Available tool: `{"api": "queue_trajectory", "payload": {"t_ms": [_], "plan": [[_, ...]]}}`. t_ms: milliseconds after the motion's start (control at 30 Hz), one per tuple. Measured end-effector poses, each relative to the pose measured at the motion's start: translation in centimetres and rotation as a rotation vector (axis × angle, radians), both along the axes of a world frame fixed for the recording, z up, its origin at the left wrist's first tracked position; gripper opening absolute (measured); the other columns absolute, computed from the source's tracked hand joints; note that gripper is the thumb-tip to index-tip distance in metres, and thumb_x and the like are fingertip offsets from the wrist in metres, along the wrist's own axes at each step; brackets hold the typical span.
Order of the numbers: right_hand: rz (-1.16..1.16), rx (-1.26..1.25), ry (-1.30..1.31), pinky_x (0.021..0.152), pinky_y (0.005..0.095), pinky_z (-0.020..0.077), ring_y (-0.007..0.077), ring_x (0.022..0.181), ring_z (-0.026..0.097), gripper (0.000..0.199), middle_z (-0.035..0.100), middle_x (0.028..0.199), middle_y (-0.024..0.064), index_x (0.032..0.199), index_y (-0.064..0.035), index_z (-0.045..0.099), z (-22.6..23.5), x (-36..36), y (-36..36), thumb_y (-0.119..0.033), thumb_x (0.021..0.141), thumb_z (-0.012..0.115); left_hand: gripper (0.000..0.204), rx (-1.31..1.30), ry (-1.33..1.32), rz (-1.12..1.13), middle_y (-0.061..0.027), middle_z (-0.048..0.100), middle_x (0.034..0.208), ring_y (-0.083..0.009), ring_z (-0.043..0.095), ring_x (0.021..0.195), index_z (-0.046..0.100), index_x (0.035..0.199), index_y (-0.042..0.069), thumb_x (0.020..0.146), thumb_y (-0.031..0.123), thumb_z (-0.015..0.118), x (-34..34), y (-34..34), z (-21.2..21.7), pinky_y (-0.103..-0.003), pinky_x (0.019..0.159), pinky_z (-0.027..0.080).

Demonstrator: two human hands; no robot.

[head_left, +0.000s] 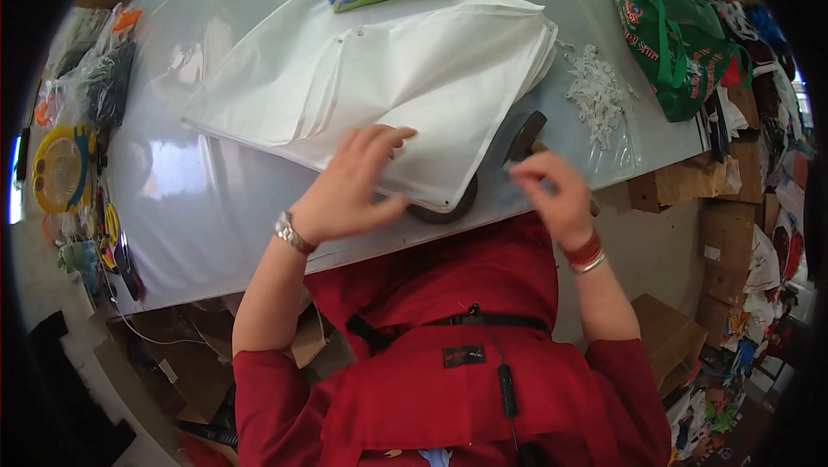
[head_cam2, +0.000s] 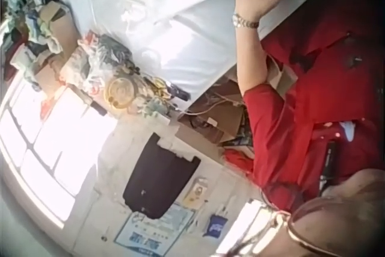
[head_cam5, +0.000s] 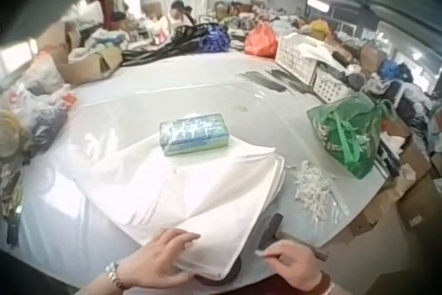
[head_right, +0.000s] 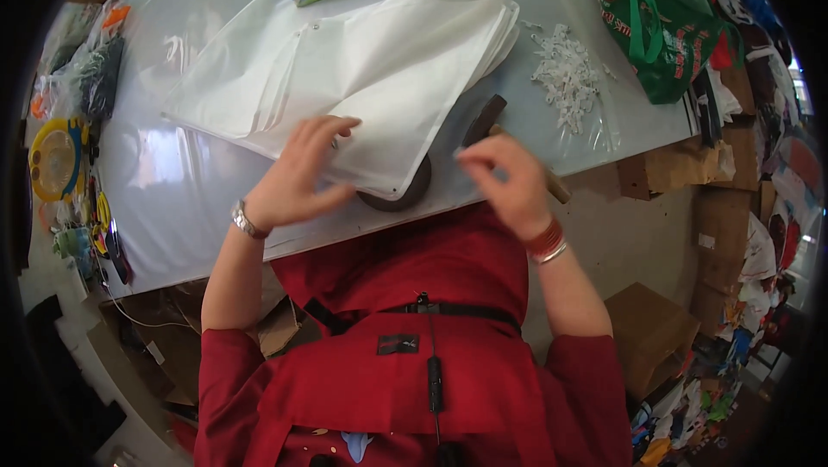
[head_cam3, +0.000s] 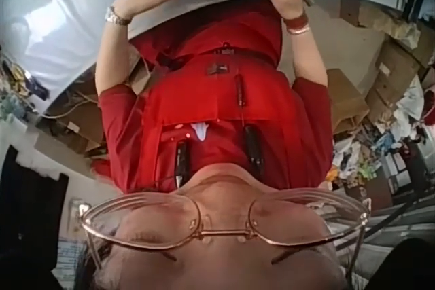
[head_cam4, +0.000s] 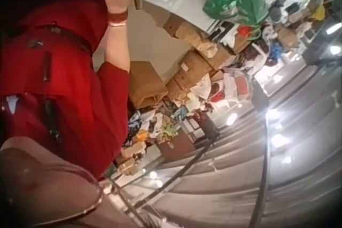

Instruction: Manually installing metal grommets or rivets onto white fabric pieces using a hand hammer and a metal base tool.

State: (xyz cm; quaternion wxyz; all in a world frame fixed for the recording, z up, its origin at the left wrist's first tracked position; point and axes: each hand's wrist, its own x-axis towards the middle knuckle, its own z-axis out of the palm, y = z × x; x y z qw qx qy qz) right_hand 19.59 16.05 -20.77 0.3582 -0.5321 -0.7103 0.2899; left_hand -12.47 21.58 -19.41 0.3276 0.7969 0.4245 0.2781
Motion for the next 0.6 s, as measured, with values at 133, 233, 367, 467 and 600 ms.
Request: {"api": "queue_trajectory", "payload": {"t_ms": [133,233,367,467,600], "plan": [[0.233,-0.007,0.057,0.08,0.0368,0.0549,0.0274,0.089,0.068,0.02,0.071,0.1,0.0105,0.102,-0.0031,0.07,-0.9,-4.3,-3.2,0.006,0.084,0.073,0.028,0.461,0.269,-0.141,-0.0066,0.066,0.108,-0.0263,0.064,0.103,0.068,0.111,0.011,0.084,0.011,0.072,0.2,-2.0,-1.5,-0.04,0.086,0.054],[0.269,0.125,-0.003,0.08,0.0386,0.0551,0.0297,0.089,0.068,0.022,0.071,0.099,0.0107,0.1,-0.0039,0.07,-1.8,-5.7,-3.6,0.006,0.081,0.074,0.03,0.396,0.186,-0.293,-0.0067,0.066,0.111,-0.0256,0.063,0.105,0.068,0.111,0.011,0.081,0.01,0.07,-0.3,-2.9,-3.8,-0.04,0.087,0.054],[0.233,0.238,-0.09,0.08,0.0402,0.0554,0.0308,0.09,0.068,0.025,0.07,0.099,0.0103,0.1,-0.0046,0.07,-2.8,-6.5,-3.7,0.007,0.078,0.075,0.028,0.339,0.129,-0.044,-0.0048,0.066,0.111,-0.0248,0.063,0.105,0.067,0.108,0.011,0.08,0.01,0.07,-0.3,-3.6,-4.1,-0.038,0.088,0.053],[0.208,0.266,-0.134,0.08,0.0405,0.0558,0.0306,0.091,0.067,0.027,0.07,0.1,0.0102,0.101,-0.0045,0.07,-3.1,-6.4,-3.9,0.006,0.077,0.075,0.026,0.613,0.34,-0.005,-0.0018,0.067,0.109,-0.0242,0.064,0.103,0.067,0.105,0.011,0.079,0.011,0.071,0.9,-2.8,-1.5,-0.038,0.087,0.054],[0.232,0.305,-0.185,0.081,0.0402,0.0566,0.0302,0.093,0.067,0.028,0.069,0.102,0.0103,0.102,-0.0038,0.071,-3.3,-6.5,-4.3,0.005,0.077,0.075,0.032,0.407,0.217,-0.228,-0.0009,0.068,0.113,-0.0233,0.065,0.104,0.069,0.112,0.012,0.08,0.012,0.071,-0.4,-3.0,-3.8,-0.038,0.088,0.054]]}}
